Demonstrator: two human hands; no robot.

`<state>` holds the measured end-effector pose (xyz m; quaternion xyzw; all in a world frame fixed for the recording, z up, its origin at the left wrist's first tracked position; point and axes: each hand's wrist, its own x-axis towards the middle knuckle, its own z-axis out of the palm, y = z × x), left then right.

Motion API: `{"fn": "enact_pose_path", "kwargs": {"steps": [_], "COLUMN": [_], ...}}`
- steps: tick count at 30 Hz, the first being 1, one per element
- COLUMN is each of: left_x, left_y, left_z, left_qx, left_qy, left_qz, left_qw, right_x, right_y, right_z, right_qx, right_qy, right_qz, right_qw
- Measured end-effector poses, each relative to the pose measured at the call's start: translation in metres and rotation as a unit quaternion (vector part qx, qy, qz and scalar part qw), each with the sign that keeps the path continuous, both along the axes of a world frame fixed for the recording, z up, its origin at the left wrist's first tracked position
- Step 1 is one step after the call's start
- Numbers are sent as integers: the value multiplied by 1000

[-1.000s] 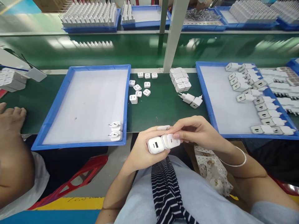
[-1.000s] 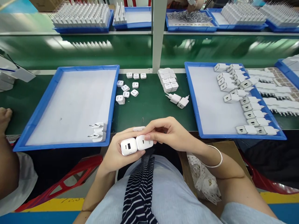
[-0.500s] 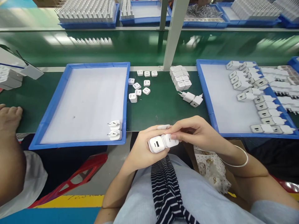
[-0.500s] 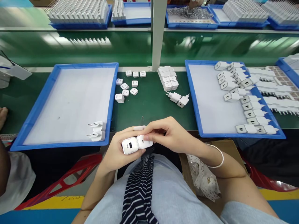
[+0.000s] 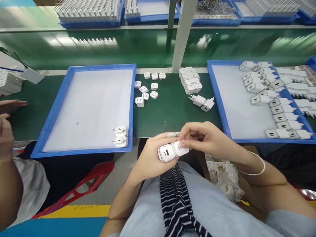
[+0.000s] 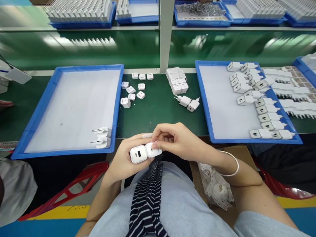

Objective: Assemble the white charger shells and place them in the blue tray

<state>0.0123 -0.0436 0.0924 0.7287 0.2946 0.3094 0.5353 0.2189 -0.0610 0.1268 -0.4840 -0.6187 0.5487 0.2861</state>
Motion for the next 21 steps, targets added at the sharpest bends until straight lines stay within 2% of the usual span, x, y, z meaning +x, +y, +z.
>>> {"fn": "enact_pose_path", "kwargs": {"steps": [9, 12, 17, 19, 21], "left_x": [1, 0, -2, -3, -4], "left_y": [-3, -4, -1, 0, 0], "left_z": [4, 3, -2, -4, -4], "left_qx": [-23, -30, -57, -64, -64], "left_qy": [5, 3, -15, -29, -30], "left_qz": [-2, 4, 6, -12, -33], "left_qw": [1000, 1000, 998, 997, 997], "right_x": [-2, -2, -5, -4, -1], "right_y": [-3, -4, -10, -11, -8], "right_z": [4, -6, -35, -40, -38], "right_qx": [4, -6, -32, -6, 43], "right_qy": [-31, -17, 83, 107, 86], "right_qz": [6, -5, -79, -98, -96], "right_qw": [999, 1000, 993, 989, 991]}}
